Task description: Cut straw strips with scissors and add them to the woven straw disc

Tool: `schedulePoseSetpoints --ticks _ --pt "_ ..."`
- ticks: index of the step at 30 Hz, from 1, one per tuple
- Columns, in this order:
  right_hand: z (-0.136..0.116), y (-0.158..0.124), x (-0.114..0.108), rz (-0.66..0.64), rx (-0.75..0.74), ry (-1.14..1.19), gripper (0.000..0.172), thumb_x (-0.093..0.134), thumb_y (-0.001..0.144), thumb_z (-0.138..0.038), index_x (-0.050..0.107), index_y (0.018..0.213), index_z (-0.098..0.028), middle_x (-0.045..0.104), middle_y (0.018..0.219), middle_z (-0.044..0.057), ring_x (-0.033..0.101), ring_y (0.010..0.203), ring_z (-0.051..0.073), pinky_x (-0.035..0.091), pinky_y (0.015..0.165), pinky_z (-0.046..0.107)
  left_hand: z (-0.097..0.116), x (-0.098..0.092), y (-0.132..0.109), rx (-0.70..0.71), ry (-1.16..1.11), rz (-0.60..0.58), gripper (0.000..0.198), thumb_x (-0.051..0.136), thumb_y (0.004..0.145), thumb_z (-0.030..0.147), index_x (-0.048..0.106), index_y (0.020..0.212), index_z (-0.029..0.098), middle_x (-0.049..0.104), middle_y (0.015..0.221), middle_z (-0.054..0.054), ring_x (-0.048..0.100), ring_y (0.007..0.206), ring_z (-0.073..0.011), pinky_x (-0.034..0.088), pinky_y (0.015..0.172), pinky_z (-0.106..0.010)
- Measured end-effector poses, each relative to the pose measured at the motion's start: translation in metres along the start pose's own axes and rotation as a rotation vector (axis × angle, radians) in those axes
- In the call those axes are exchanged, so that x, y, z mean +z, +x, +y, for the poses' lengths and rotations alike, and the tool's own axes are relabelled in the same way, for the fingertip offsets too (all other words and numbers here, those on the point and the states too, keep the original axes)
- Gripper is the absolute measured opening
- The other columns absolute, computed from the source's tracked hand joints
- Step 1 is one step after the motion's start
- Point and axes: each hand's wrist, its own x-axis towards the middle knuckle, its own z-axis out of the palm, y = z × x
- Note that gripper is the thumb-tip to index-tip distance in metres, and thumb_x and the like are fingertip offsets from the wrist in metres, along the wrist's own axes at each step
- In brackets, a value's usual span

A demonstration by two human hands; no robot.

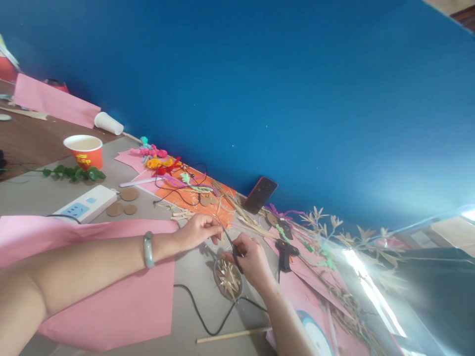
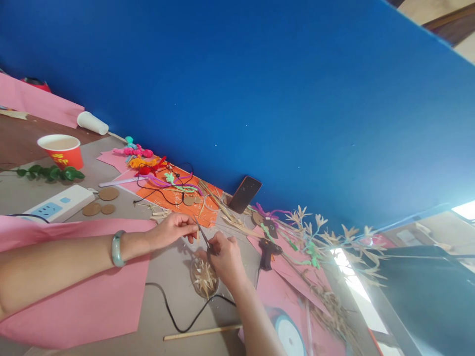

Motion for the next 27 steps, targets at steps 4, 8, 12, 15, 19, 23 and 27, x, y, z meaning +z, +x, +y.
schedulePoseSetpoints --ticks 4,8,12,15,19,23,27 --pt "0.004 0.002 0.000 0.005 0.005 0.067 0.033 0.068 0.066 -0.051 0.053 0.071 -0.021 0.050 0.048 -0.004 0.041 0.056 0.014 0.032 0.057 0.024 -0.003 0.000 0.002 -0.013 -0.024 0.000 0.027 0.056 0.081 0.037 0.065 0.075 0.012 0.067 0.067 -0.005 0.061 0.063 -0.0129 0.044 0.062 -0.023" --pt "0.006 0.003 0.000 -0.029 0.020 0.185 0.035 0.070 0.065 -0.047 0.050 0.075 -0.021 0.047 0.051 -0.007 0.037 0.051 0.011 0.032 0.055 0.023 -0.005 0.000 0.002 -0.071 -0.044 0.006 0.027 0.056 0.081 0.038 0.064 0.080 0.013 0.067 0.067 -0.005 0.059 0.060 -0.0126 0.044 0.058 -0.023" --pt "0.005 0.004 -0.002 -0.067 0.047 0.209 0.036 0.071 0.063 -0.045 0.051 0.079 -0.020 0.047 0.055 -0.006 0.042 0.055 0.012 0.034 0.056 0.023 -0.005 0.001 0.002 -0.118 -0.077 0.016 0.026 0.058 0.078 0.038 0.063 0.081 0.013 0.067 0.066 -0.005 0.059 0.058 -0.0128 0.043 0.054 -0.023" --pt "0.002 0.003 -0.004 -0.072 0.064 0.199 0.037 0.072 0.062 -0.046 0.054 0.081 -0.020 0.051 0.058 -0.004 0.044 0.058 0.013 0.036 0.057 0.024 -0.004 0.001 0.002 -0.134 -0.095 0.019 0.027 0.060 0.076 0.038 0.063 0.081 0.013 0.067 0.066 -0.005 0.060 0.057 -0.0132 0.043 0.052 -0.022" --pt "-0.002 0.003 -0.005 -0.067 0.064 0.167 0.037 0.072 0.060 -0.045 0.059 0.083 -0.019 0.054 0.061 -0.003 0.046 0.061 0.015 0.036 0.057 0.025 -0.004 0.001 0.002 -0.140 -0.107 0.040 0.025 0.060 0.076 0.037 0.062 0.082 0.013 0.067 0.065 -0.005 0.060 0.055 -0.0123 0.042 0.050 -0.021" --pt "-0.004 0.002 -0.005 -0.070 0.035 0.137 0.035 0.072 0.060 -0.043 0.059 0.082 -0.019 0.054 0.059 -0.003 0.046 0.062 0.014 0.036 0.058 0.025 -0.003 0.001 0.002 -0.118 -0.099 0.052 0.023 0.059 0.077 0.035 0.063 0.080 0.013 0.066 0.062 -0.004 0.060 0.055 -0.0121 0.040 0.050 -0.021" --pt "-0.007 0.001 -0.005 -0.087 0.041 0.086 0.033 0.070 0.061 -0.041 0.058 0.082 -0.019 0.056 0.060 -0.003 0.047 0.064 0.015 0.036 0.061 0.026 -0.003 0.000 0.002 -0.103 -0.098 0.041 0.023 0.059 0.077 0.035 0.064 0.080 0.012 0.066 0.063 -0.005 0.060 0.056 -0.0126 0.040 0.050 -0.021"
